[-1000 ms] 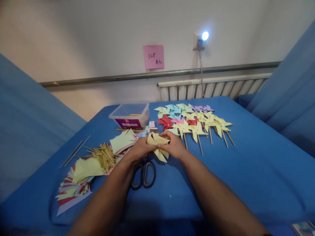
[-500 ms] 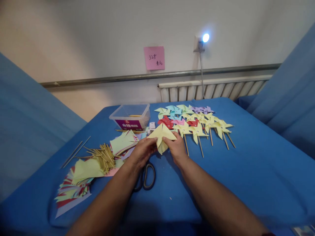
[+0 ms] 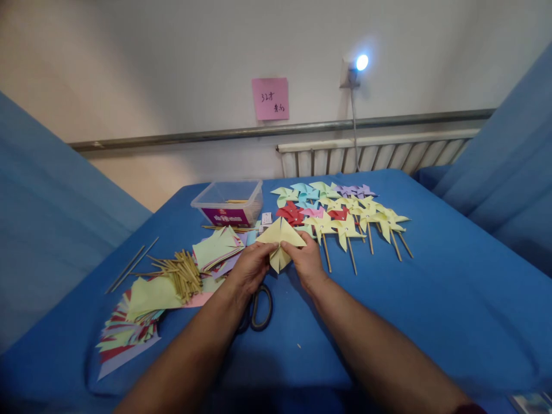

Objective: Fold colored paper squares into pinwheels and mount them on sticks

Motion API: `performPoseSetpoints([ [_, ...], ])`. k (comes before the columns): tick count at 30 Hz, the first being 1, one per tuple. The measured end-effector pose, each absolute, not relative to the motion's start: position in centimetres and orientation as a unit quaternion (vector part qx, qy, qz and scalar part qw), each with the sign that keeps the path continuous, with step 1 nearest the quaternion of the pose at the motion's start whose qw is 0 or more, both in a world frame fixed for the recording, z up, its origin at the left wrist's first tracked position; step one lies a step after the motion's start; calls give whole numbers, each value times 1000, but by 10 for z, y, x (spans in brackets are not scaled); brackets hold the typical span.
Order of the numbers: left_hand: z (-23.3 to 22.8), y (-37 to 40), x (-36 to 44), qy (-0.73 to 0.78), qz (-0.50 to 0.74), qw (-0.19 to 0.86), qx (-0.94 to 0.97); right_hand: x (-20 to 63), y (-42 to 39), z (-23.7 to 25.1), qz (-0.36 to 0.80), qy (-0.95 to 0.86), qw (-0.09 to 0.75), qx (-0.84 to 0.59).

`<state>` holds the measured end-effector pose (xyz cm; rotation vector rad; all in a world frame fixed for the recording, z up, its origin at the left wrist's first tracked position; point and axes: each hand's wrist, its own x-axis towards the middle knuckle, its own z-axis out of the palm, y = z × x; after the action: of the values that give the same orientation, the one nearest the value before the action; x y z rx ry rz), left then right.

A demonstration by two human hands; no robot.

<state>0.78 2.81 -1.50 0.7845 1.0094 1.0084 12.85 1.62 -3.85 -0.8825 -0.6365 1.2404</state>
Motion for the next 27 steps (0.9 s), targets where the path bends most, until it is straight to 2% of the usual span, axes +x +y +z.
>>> performPoseSetpoints([
  [27,-12,29,9,497,454,648,357,134,17,-38,577,-269,667,-386],
])
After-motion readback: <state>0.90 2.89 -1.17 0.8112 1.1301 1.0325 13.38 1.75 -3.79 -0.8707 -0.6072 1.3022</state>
